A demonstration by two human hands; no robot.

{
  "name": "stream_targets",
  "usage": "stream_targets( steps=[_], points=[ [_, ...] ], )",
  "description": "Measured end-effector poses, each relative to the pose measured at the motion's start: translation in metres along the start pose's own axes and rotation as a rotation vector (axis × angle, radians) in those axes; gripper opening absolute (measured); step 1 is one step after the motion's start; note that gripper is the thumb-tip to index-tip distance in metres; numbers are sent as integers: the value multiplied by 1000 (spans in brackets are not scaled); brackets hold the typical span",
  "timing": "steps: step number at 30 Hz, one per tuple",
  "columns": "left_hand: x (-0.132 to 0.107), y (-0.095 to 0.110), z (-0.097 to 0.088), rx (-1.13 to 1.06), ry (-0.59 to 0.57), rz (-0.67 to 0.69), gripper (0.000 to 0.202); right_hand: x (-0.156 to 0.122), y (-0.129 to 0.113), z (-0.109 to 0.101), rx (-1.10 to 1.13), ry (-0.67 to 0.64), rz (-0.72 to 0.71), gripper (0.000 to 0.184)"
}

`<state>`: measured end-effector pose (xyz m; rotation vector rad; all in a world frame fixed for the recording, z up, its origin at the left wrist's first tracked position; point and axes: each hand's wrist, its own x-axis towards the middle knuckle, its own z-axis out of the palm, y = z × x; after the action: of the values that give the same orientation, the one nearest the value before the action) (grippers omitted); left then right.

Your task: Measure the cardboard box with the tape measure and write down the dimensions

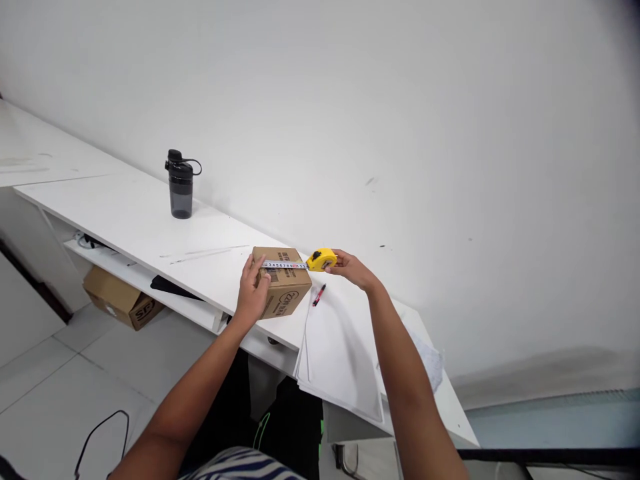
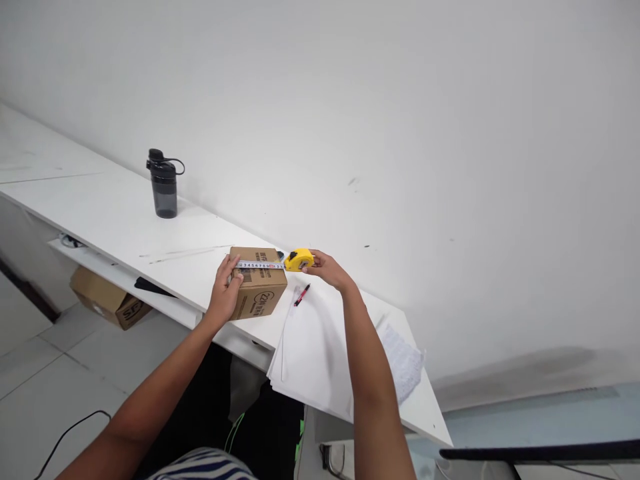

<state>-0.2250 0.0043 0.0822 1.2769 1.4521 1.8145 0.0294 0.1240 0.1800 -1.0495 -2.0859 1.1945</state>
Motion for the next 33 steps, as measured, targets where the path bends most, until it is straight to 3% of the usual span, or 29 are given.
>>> stream_targets(
  steps=[13,18,21,24,28,30,33],
  points=[
    [2,-12,-14,404,16,256,45,11,-3,16,-53,54,-95,59],
    [6,-15,-14,338,-24,203,46,6,-7,30,-182,255,-113,54],
    [5,-13,-7,305,6,115,55,1,-21,44,-348,315,-154,52],
    [-7,-3,16,315,107,31,74,4,-41,63,-552,430,-157,50],
    [-31,14,46,349,56,66,86,22,-55,86,-550,563,-85,52],
    [-30,19,47,332,70,79,82,30,-55,94,-505,560,-67,53],
    [-4,19,30,275,167,82,70,34,-52,107,-496,518,-59,55]
  ],
)
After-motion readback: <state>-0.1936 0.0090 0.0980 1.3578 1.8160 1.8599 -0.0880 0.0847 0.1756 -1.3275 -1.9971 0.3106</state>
